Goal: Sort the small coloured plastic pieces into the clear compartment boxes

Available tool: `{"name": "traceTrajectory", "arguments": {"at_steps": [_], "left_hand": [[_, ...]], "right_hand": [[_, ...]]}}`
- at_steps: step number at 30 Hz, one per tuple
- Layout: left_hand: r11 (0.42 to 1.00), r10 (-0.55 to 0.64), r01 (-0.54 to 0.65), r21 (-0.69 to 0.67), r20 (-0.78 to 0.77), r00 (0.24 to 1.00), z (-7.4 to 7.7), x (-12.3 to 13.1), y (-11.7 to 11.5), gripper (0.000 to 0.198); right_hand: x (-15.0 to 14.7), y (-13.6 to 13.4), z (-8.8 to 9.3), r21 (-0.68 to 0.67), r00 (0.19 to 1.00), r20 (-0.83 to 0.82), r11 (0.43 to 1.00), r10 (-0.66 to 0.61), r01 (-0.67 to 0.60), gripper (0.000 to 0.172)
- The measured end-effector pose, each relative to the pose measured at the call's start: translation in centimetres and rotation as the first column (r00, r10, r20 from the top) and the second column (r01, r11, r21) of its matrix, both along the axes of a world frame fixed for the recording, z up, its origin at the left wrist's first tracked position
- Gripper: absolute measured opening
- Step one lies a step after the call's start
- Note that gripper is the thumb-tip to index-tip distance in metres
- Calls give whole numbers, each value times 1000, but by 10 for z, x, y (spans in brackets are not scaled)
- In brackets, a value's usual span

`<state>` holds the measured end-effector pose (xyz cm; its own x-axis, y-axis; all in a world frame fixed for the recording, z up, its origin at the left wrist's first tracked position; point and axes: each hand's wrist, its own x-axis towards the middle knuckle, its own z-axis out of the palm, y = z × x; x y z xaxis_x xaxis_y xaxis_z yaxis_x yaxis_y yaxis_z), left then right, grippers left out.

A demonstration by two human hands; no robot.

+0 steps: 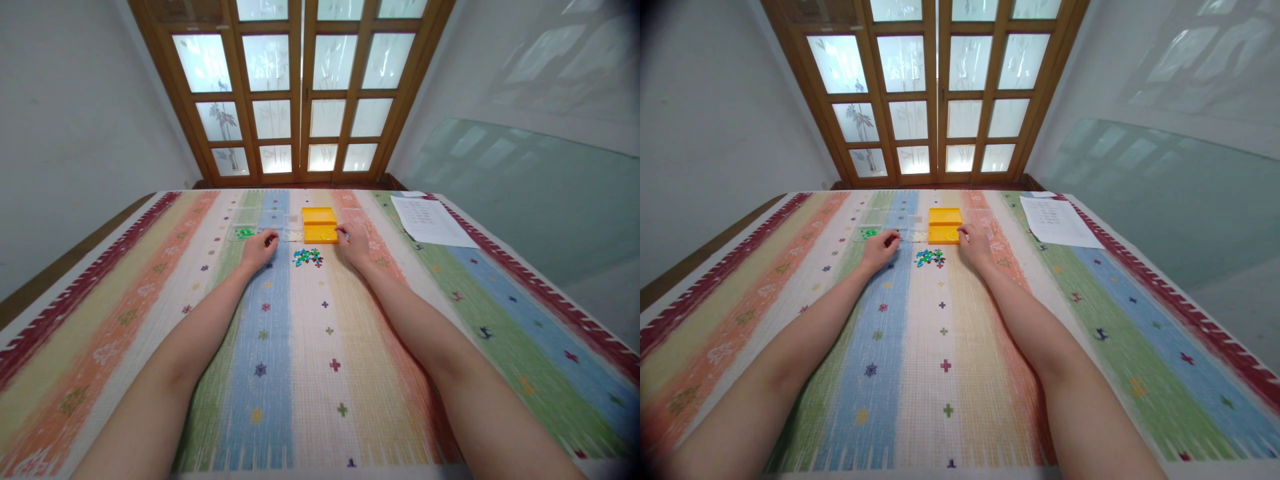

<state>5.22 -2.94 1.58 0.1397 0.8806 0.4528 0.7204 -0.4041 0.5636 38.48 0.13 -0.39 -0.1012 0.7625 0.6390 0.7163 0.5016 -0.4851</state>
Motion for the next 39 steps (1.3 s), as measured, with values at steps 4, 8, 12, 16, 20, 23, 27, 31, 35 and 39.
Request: {"name": "traceTrajectory", "arguments": {"at_steps": [4, 8, 12, 16, 20, 23, 27, 31, 35, 39], "left_hand": [[971, 234, -239, 10, 166, 958, -2, -22, 12, 21], [915, 392, -403, -24, 291, 873, -6, -41, 20, 24], [888, 456, -450, -98, 324, 829, -10, -50, 25, 28], [884, 463, -458, -99, 333, 822, -15, -52, 29, 34], [896, 438, -434, -91, 322, 839, -16, -50, 29, 40], [909, 415, -408, -88, 292, 862, -14, -46, 26, 38], [938, 347, -336, -89, 239, 907, -10, -38, 21, 34], [968, 250, -241, -67, 179, 952, -8, -29, 16, 32], [991, 135, -133, -33, 63, 989, -6, -20, 12, 29], [1000, 5, -5, -4, -118, 993, -4, -9, 5, 30]], "right_hand": [[-1, -1, 0, -6, 1000, 0, 1000, 22, -22, 21], [-1, 0, -2, -19, 999, 2, 999, 42, -42, 21], [-1, -1, -2, -17, 998, 30, 998, 53, -52, 22], [-7, -10, 4, -38, 971, 181, 988, 154, -150, 22], [-26, -29, 14, -68, 877, 370, 950, 306, -303, 22], [-42, -43, 21, -87, 801, 448, 910, 398, -404, 22], [-56, -53, 25, -124, 721, 488, 857, 492, -501, 19], [-62, -56, 24, -128, 675, 560, 856, 480, -501, 19], [-63, -55, 23, -139, 659, 576, 853, 483, -503, 15], [-63, -53, 20, -139, 678, 545, 850, 494, -508, 13]]}}
